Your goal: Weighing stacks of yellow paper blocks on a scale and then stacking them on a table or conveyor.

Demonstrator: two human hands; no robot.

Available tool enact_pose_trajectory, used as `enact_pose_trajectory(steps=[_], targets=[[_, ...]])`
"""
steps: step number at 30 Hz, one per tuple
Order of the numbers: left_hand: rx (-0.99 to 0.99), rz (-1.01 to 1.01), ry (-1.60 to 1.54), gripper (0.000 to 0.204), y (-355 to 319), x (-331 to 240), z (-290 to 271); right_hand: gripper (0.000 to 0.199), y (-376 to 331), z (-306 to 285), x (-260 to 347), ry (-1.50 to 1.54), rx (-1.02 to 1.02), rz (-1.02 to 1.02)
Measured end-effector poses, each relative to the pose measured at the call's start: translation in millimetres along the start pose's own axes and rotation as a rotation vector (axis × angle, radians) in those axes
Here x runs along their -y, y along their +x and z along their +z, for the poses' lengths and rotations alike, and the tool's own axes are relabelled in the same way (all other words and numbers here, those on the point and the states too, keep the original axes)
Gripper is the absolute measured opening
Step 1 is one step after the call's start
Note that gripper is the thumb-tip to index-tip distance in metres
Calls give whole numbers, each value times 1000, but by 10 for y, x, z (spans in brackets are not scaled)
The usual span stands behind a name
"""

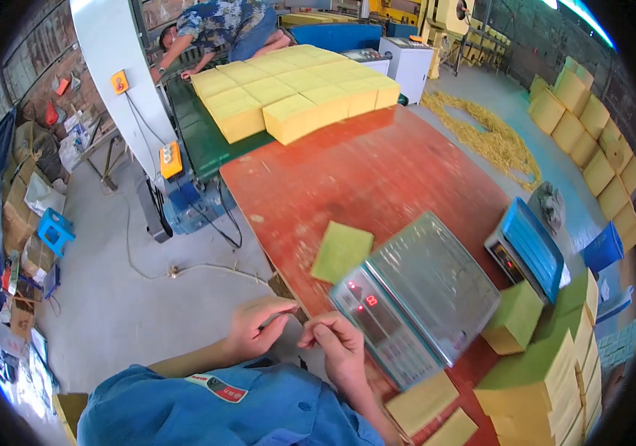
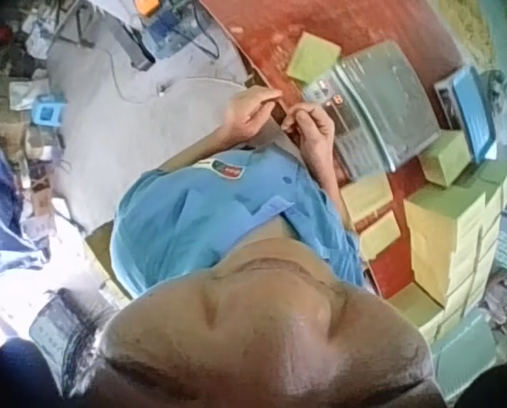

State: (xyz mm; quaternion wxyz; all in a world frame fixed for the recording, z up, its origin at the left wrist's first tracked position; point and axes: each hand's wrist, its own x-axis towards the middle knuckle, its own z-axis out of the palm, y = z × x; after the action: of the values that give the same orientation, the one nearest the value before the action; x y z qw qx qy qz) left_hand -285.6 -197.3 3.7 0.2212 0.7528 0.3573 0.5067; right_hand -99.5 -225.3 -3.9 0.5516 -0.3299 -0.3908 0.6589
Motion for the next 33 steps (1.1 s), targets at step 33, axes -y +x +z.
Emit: enact_pose_trajectory(steps=[33], targets=[[356,-504,437,62,4700,5455,-957,52,6250,43,-1139,-51,-479,-7]])
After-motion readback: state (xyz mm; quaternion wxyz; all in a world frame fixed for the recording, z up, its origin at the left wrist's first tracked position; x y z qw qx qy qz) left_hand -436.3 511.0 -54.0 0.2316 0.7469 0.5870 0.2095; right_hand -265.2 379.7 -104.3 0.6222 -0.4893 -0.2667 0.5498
